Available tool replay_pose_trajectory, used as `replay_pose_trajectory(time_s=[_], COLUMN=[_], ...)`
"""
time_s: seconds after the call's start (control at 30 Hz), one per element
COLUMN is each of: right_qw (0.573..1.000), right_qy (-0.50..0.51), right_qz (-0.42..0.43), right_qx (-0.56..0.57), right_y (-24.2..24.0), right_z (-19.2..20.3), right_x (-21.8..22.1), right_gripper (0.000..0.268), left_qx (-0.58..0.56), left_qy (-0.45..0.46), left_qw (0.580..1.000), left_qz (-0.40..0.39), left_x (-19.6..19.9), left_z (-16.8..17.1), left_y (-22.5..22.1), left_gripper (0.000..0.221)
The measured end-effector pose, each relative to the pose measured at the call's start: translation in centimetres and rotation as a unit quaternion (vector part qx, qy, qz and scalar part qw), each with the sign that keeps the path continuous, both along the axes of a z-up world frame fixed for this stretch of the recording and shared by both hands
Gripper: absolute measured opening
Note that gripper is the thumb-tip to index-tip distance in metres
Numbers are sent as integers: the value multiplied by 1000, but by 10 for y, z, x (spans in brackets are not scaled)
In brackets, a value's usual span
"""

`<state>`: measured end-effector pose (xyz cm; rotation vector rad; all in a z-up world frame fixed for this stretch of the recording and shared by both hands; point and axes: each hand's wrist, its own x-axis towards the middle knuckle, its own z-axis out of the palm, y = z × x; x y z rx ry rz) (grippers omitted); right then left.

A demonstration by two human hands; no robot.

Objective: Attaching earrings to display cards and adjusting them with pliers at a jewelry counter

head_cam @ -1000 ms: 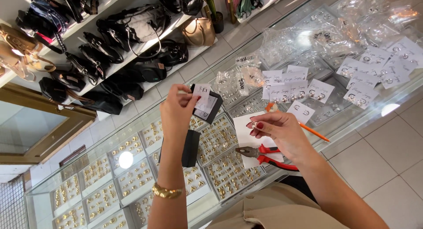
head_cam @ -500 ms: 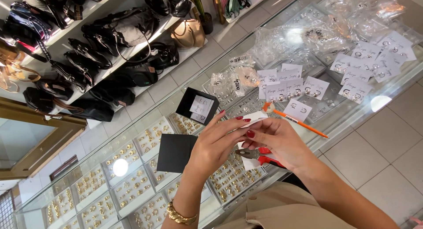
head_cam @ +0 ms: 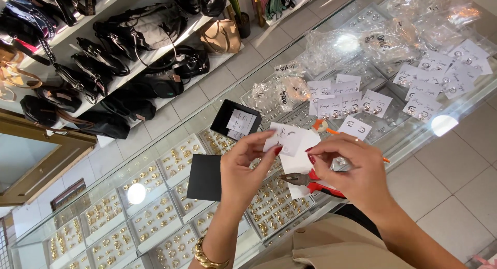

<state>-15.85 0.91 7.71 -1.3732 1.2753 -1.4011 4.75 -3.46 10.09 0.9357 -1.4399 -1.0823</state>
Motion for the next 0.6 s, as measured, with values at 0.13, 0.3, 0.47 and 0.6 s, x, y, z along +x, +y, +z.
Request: replay_pose_trajectory(time_s=[0.13, 0.3, 0.47, 0.6], right_qw=[921, 856, 836, 828], right_qy=[296, 402, 433, 446], right_qz=[-81, -77, -69, -82], right_qx=[-242, -317, -330, -329], right_y=[11, 9, 10, 12], right_z=[39, 38, 37, 39], right_x=[11, 21, 24, 24], right_gripper=[17, 16, 15, 15], left_qx=[20, 62, 75, 55], left_qy=[-28, -5, 46, 34], left_qw=[999, 997, 995, 997], left_qz=[37, 51, 48, 38], left_x=[0, -3, -9, -11], left_z=[12, 12, 14, 14], left_y=[11, 23, 31, 34], left_gripper=[39, 13, 12, 15])
